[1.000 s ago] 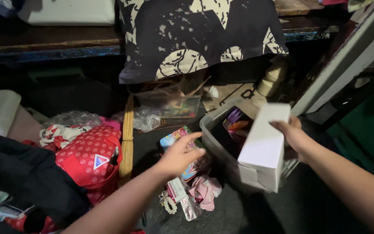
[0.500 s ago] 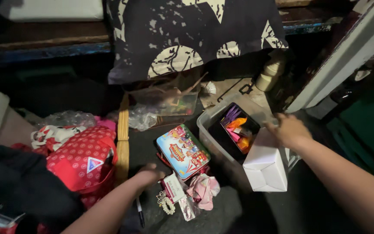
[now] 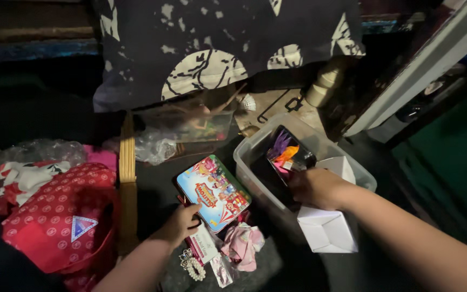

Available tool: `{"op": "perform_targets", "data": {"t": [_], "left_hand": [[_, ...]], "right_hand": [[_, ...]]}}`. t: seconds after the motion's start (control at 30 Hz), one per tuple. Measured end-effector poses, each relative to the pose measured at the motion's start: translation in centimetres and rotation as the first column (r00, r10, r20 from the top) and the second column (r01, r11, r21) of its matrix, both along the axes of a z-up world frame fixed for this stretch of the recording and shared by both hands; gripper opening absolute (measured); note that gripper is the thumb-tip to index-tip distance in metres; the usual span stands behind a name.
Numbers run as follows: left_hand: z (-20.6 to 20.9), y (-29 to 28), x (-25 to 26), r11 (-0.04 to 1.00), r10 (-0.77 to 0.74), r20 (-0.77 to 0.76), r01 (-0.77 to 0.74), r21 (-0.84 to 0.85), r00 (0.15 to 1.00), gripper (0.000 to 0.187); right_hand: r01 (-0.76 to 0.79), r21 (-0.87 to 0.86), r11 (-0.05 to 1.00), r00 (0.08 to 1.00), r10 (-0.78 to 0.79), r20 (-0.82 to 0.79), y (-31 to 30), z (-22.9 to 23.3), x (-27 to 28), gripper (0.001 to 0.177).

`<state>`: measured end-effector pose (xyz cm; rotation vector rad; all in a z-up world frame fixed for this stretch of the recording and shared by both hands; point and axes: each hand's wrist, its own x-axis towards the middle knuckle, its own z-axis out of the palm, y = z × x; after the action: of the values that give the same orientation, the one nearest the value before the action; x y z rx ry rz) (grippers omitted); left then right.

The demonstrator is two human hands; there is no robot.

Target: The person organizes various small items on a cluttered floor. They handle a pink cloth, a white box, a red tin, and a clear plastic container, moving them between locations and into a red patterned bag. The person also picks up and places down a hair clip and a black rectangular object.

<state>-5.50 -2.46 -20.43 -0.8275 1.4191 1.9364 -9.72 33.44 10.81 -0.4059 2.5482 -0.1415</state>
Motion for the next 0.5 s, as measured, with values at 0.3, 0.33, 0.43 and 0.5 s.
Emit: {"op": "perform_targets", "data": {"t": [0.3,0.33,0.43,0.5], "left_hand": [[-4.2,0.7,-0.5,0.984,0.045,-0.14,-0.069,-0.166,0.989,0.047],[-3.5,1.0,-0.4,0.978,0.095,-0.256,-0.138,-0.155,0.962,0.042],[1.8,2.3,-0.9,0.943,0.175,-0.476,-0.285,-0.17,0.862,0.033],[6.7,2.3,-1.0,0.902,0.15,-0.476,-0.317,-0.293,0.866,0.038]], "right_hand": [[0.078,0.012,0.997,0.996,-0.078,0.049,-0.7,0.6,0.2,0.037],[0.081,0.007,0.997,0.995,-0.081,0.057,-0.8,0.7,0.1,0.038],[0.066,-0.004,0.998,0.995,-0.065,0.07,-0.9,1.0,0.1,0.039],[0.022,-0.007,1.0,0.998,-0.021,0.063,-1.0,1.0,0.1,0.039]]}}
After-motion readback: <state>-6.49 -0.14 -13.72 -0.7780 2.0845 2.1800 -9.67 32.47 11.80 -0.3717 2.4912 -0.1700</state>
